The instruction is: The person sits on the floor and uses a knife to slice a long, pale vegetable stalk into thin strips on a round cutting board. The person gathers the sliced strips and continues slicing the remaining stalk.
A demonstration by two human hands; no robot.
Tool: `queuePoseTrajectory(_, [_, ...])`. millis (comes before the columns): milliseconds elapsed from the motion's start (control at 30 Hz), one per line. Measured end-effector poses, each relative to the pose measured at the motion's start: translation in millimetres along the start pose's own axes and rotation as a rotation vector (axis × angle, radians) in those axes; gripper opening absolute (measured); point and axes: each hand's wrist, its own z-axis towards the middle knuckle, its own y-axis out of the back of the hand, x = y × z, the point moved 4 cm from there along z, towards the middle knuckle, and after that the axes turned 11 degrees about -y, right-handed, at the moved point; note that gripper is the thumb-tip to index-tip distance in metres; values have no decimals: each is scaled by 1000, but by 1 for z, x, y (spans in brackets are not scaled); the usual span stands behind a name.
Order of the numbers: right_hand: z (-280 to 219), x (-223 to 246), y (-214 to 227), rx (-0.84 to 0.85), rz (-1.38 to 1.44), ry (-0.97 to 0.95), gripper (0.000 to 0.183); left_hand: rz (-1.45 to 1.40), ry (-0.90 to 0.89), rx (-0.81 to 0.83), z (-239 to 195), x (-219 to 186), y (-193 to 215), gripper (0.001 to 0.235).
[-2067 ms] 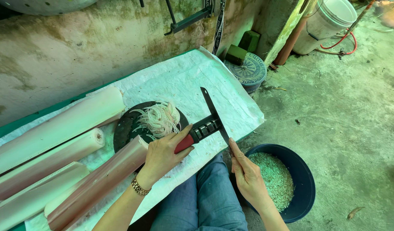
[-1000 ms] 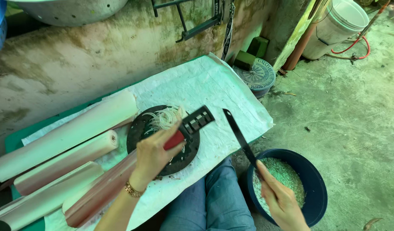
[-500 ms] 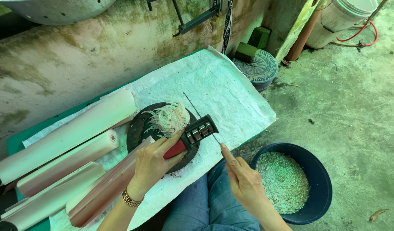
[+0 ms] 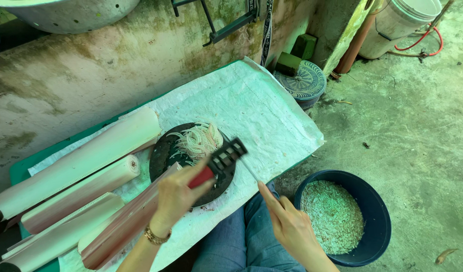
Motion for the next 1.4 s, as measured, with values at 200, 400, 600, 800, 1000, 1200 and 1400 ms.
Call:
queuePoseTrajectory(200, [-22,-26,18,33,225,-29,55,53,46,-133,8,24,35,62])
queuePoseTrajectory(400, [3,2,24,-38,292,16,53,63,56,11,-1,0,6,64])
queuePoseTrajectory(600, [27,29,9,-29,260,1,55,-10,53,89,-14,-13,-5,63])
queuePoseTrajectory(800, [28,31,1,-34,172,15,60,-3,72,131,-15,-16,-7,65])
queuePoseTrajectory(1000, [16,18,-7,-2,36,7,62,20,4,67,-20,-11,-4,66])
queuePoseTrajectory(1200, [-18,-24,-8,125,63,-78,63,-2,16,-131,-13,18,26,67])
queuePoseTrajectory(1400, [-25,-49,-2,34,325,-76,52,223,78,-84,29,90,39,55])
